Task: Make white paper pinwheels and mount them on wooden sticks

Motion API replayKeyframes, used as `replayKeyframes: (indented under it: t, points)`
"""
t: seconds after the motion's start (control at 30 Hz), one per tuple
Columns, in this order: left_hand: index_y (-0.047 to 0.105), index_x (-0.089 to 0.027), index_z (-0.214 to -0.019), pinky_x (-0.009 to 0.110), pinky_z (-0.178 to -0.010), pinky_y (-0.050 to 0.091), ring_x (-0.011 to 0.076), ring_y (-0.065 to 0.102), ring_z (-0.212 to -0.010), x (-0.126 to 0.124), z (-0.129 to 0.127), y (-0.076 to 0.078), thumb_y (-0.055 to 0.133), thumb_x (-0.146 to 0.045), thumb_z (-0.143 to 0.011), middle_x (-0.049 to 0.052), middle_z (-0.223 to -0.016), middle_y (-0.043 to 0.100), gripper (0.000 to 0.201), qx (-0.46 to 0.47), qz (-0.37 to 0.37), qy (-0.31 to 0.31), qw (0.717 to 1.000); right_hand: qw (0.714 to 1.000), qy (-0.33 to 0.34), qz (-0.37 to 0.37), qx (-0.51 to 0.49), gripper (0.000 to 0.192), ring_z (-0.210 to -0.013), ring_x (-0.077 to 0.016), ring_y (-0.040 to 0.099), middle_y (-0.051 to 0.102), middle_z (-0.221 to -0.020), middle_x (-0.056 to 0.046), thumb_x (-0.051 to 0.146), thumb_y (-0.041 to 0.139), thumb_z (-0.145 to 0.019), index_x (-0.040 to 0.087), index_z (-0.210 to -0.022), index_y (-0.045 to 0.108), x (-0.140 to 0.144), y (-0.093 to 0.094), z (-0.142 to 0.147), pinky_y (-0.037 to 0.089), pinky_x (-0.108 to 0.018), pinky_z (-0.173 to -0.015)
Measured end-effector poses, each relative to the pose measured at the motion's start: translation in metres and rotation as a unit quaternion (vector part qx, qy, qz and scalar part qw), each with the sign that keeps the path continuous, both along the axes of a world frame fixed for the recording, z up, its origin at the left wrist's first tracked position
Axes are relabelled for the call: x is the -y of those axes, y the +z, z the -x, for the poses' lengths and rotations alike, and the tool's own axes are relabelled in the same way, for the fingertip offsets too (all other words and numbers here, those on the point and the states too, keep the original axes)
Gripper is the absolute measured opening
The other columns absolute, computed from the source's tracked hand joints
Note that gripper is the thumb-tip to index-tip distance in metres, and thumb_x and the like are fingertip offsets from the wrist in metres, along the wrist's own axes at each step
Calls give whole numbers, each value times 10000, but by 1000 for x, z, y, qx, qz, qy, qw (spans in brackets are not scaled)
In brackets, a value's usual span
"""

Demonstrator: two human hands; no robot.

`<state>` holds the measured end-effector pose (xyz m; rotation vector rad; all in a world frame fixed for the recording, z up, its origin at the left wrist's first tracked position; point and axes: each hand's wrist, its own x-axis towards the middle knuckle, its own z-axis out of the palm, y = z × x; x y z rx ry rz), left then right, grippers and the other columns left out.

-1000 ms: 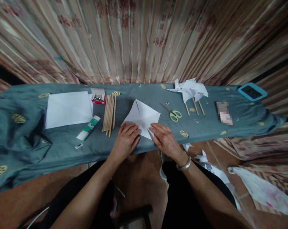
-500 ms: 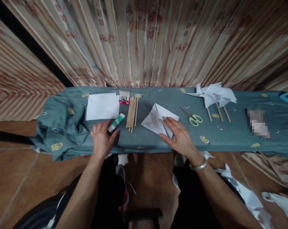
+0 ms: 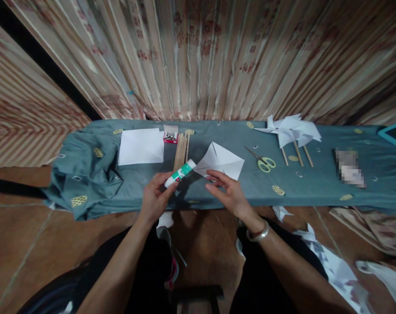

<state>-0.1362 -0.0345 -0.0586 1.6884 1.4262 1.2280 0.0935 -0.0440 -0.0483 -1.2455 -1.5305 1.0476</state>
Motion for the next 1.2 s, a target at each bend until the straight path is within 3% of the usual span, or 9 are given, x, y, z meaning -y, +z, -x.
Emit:
replayKeyframes:
  t: [0.07,0.17,0.3,0.47,0.6,0.77,0.87,1.0,1.2]
  points:
    - [705,-195,-1010,317,-762,524,183,632,-858,8,-19,5,648,-366,-812,52,-938,672,267,49,9,-45,998,985,18,91,-143,481,-987,-197,677,710,-1128,-61,419,767,-713,242,-1145,651,2,1,4,545,-354,-875]
    - [716,-208,-999,314,-757,538,175,637,-837,15,-40,11,676,-343,-806,45,-923,676,239,52,30,-97,994,948,17,163,-274,389,-881,-136,672,744,-950,5,364,831,-634,236,-981,712,4,7,5,529,-272,-856]
    - [701,-213,-1074,343,-798,554,197,654,-889,16,-53,13,693,-384,-797,62,-975,687,325,58,45,-107,992,919,-19,198,-339,278,-692,-91,635,730,-766,32,340,863,-584,203,-786,730,6,17,-1,526,-205,-718]
    - [682,-203,-1124,338,-796,568,201,672,-891,17,-57,12,714,-413,-771,69,-1006,691,412,65,60,-99,991,882,-71,224,-409,254,-664,-81,653,716,-708,36,330,862,-599,190,-711,682,4,17,-16,516,-164,-618]
    - [674,-183,-1115,343,-790,570,208,679,-864,5,-40,7,691,-463,-769,78,-992,705,446,31,54,-55,997,850,-94,254,-452,224,-634,-109,677,718,-685,13,368,772,-712,190,-770,648,-4,16,-35,524,-183,-551]
    - [688,-192,-1065,368,-781,551,228,659,-851,-26,7,-6,607,-430,-811,90,-1033,693,357,-153,-17,55,987,845,-157,236,-454,158,-574,-113,680,729,-648,6,296,750,-720,196,-754,632,-21,18,-59,519,-170,-491]
    - [670,-192,-1116,449,-927,503,293,627,-1036,-39,24,-17,555,-393,-839,121,-1114,678,361,-224,-51,53,972,853,-187,221,-434,134,-589,-111,698,741,-657,-2,246,752,-712,186,-759,642,-33,18,-68,532,-154,-509]
    - [596,-222,-1247,502,-963,481,327,577,-1124,-42,28,-28,547,-404,-861,120,-1205,648,430,-263,-74,41,961,848,-166,243,-441,112,-590,-120,703,741,-652,1,277,723,-756,195,-752,647,-48,12,-75,558,-177,-528]
    - [502,-262,-1359,549,-981,462,354,531,-1182,-37,34,-28,547,-405,-883,116,-1296,592,498,-273,-95,36,957,829,-132,273,-470,165,-618,-123,708,748,-675,-20,328,724,-768,175,-762,660,-55,5,-79,558,-182,-544]
